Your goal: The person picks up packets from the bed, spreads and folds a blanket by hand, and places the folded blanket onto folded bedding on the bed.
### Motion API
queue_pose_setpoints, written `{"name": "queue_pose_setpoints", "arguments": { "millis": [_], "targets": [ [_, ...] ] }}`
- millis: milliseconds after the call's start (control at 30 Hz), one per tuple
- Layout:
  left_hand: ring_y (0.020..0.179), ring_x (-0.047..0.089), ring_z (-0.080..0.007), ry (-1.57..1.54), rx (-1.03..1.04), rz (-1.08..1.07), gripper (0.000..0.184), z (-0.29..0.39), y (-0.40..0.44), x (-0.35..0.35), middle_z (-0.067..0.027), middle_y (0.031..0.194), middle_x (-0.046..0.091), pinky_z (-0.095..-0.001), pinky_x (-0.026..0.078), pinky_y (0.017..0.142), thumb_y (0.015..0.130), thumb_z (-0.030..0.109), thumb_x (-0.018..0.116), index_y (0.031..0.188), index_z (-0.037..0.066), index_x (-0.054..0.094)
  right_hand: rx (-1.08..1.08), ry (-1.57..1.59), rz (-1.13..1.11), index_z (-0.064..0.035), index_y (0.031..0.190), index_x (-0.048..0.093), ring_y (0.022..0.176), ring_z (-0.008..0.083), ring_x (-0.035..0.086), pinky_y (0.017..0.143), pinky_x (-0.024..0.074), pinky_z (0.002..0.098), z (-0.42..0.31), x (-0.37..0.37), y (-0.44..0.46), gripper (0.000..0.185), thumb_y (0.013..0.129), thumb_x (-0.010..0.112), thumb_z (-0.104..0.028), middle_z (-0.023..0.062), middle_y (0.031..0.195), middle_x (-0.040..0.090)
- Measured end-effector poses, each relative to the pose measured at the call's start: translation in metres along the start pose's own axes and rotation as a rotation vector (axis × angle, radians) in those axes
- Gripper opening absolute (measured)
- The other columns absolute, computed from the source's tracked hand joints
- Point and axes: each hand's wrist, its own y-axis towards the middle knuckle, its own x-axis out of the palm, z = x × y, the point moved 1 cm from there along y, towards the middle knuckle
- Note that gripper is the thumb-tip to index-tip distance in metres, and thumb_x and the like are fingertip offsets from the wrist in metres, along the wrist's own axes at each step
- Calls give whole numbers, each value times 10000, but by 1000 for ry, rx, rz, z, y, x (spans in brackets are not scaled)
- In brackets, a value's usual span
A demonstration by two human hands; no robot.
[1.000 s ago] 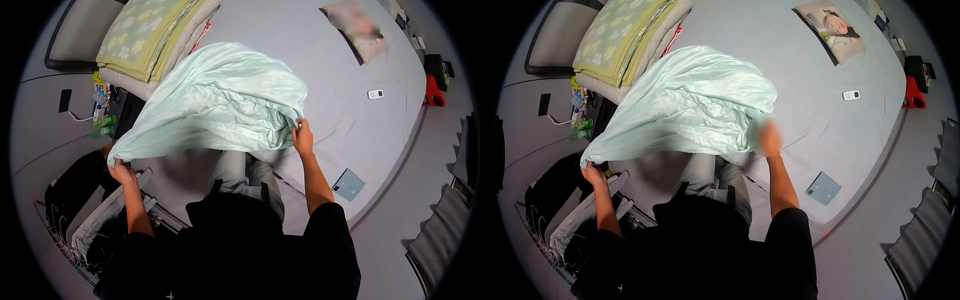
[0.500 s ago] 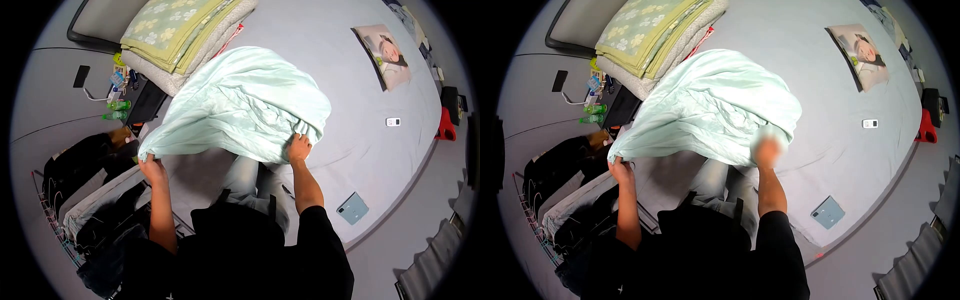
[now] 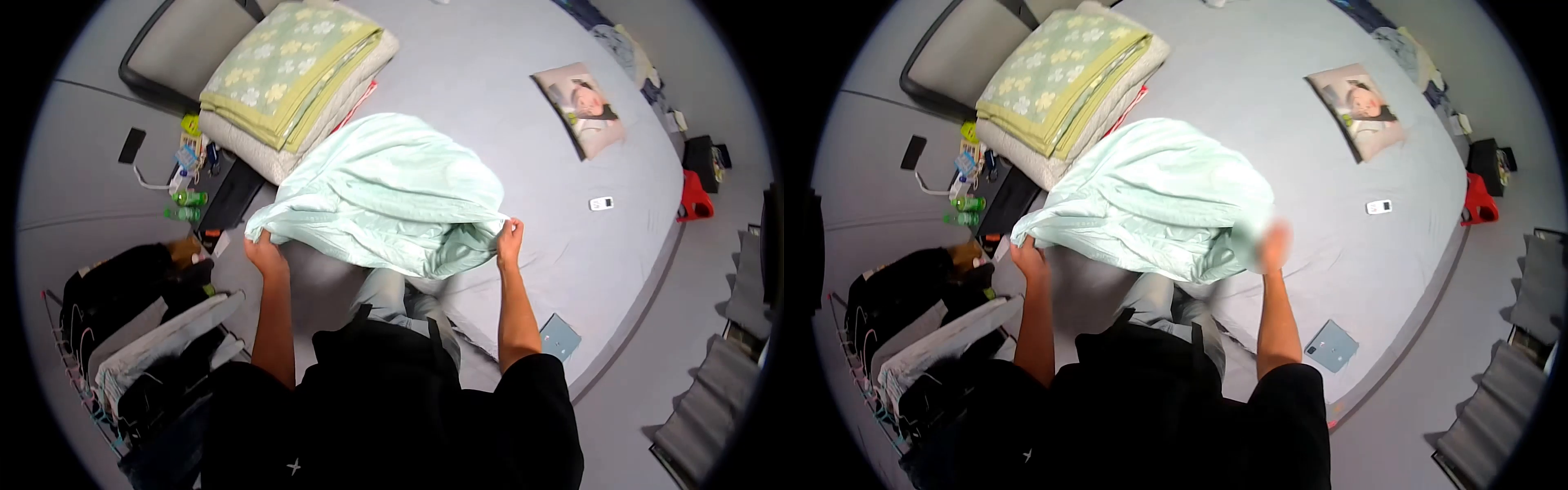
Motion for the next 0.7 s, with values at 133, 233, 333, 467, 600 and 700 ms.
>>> {"name": "queue_pose_setpoints", "arguments": {
  "millis": [133, 233, 333, 467, 600, 700],
  "targets": [
    [969, 615, -204, -21, 71, -177, 241, 22, 27, 66, -101, 1095, 635, -309, 482, 848, 886, -42, 569, 1126, -31, 575, -177, -316, -326, -96, 1112, 473, 698, 176, 538, 627, 454, 343, -134, -93, 37, 364, 830, 703, -120, 52, 765, 576],
    [979, 621, -201, -40, 99, -366, 237, 61, 37, 128, -95, 1084, 631, -297, 487, 848, 896, -56, 543, 1129, -20, 568, 58, -535, -519, -102, 1145, 468, 761, 341, 637, 683, 497, 417, -261, -157, 45, 578, 664, 781, -31, 152, 768, 619],
    [968, 588, -167, 134, 173, -502, 236, 95, 47, 199, -57, 1044, 635, -295, 462, 867, 890, -17, 573, 1123, 14, 591, -56, -785, -138, -91, 1032, 560, 703, 305, 612, 645, 479, 403, -251, -258, 85, 361, 697, 582, 42, 177, 753, 595],
    [719, 533, -102, 84, 425, -483, 275, 147, 139, 256, -19, 980, 622, -241, 429, 593, 863, -4, 579, 1133, 41, 601, -263, -492, 895, -60, 1005, 640, 788, 301, 652, 757, 513, 397, -288, -385, 82, 293, 716, 596, -44, 153, 848, 682],
    [989, 621, -194, -15, 533, -364, 287, 164, 196, 263, -83, 1098, 651, -325, 493, 890, 871, -23, 508, 1135, 6, 614, 357, -258, 1143, -64, 1039, 680, 856, 247, 650, 797, 514, 371, -123, -500, 2, 282, 757, 666, -74, 118, 957, 699],
    [981, 625, -196, -5, 379, -260, 273, 141, 212, 278, -86, 1097, 651, -310, 495, 884, 884, -11, 511, 1137, -4, 616, 631, -173, 848, -35, 971, 690, 807, 226, 644, 734, 526, 360, -146, -480, -66, 192, 785, 644, -42, 105, 894, 684]
  ]
}}
